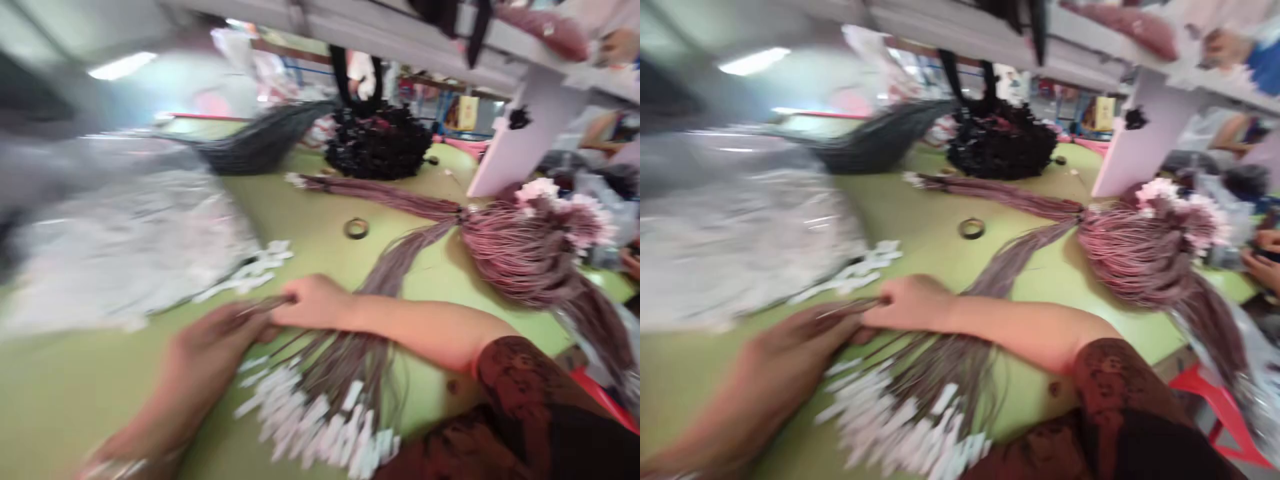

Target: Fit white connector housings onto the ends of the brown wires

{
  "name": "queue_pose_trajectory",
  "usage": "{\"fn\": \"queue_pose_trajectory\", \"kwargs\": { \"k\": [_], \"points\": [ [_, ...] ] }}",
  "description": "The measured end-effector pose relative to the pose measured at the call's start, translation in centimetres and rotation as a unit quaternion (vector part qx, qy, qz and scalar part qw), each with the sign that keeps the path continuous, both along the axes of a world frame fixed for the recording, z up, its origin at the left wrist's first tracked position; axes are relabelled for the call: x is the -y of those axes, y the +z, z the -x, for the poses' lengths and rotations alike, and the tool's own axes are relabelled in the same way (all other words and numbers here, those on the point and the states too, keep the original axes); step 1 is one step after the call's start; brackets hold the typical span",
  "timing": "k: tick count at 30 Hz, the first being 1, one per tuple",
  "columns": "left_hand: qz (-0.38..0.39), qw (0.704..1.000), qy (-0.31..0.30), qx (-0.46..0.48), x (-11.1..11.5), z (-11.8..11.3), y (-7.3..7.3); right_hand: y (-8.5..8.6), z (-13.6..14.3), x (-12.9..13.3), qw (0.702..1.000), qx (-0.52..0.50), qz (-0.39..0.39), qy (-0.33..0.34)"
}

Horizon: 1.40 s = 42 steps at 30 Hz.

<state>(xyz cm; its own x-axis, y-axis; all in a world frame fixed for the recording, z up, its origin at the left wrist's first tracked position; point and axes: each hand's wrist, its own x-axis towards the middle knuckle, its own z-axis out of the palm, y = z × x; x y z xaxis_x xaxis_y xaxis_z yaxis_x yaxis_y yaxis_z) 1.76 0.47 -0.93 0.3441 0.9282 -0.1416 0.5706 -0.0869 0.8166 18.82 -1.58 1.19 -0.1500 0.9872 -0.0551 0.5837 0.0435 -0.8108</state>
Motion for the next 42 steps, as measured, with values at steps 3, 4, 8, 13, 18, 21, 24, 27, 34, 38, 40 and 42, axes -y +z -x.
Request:
{"fn": "queue_pose_trajectory", "kwargs": {
  "k": [3, 4, 8, 13, 18, 21, 24, 27, 34, 38, 40, 42],
  "points": [
    [0.054, 0.982, 0.049, 0.175, 1.3, -1.4, 1.3, -0.8, 0.3, 0.6, 0.998, -0.045, -0.016, -0.037],
    [0.07, 0.975, 0.04, 0.205, 1.1, -1.5, 1.3, -1.3, 0.3, 0.4, 0.997, -0.052, -0.025, -0.046],
    [0.141, 0.943, 0.043, 0.297, -0.3, -0.7, 0.5, -2.9, 0.4, -0.5, 0.993, -0.078, -0.054, -0.065],
    [0.174, 0.921, 0.021, 0.348, -0.4, -0.2, 0.2, -2.3, 0.4, 0.5, 0.992, -0.046, -0.104, -0.047],
    [0.128, 0.929, 0.014, 0.346, -0.2, -0.7, -0.6, -2.0, 0.6, 0.3, 0.992, -0.078, -0.064, -0.08],
    [0.099, 0.937, 0.03, 0.335, -0.1, -1.0, -0.7, -2.3, 0.7, 0.1, 0.992, -0.073, -0.048, -0.088],
    [0.096, 0.941, 0.025, 0.324, 0.2, -1.3, -0.6, -2.8, 0.8, 0.1, 0.992, -0.039, -0.069, -0.097],
    [0.096, 0.943, 0.016, 0.319, 0.5, -1.5, -0.5, -2.8, 0.8, 0.3, 0.993, -0.017, -0.08, -0.089],
    [0.082, 0.962, 0.04, 0.257, -0.1, -0.4, -0.5, -2.8, 0.7, 0.0, 0.992, -0.066, -0.075, -0.07],
    [0.058, 0.992, 0.009, 0.109, 0.1, 1.0, 0.8, -3.0, 0.6, -0.3, 0.986, -0.121, -0.081, -0.083],
    [-0.003, 0.998, -0.063, 0.022, 0.3, 1.4, 1.7, -2.9, 0.8, -0.3, 0.975, -0.175, -0.084, -0.106],
    [-0.032, 0.991, -0.12, -0.04, -0.3, 1.6, 2.3, -2.9, 0.9, -0.5, 0.956, -0.254, -0.018, -0.143]
  ]
}}
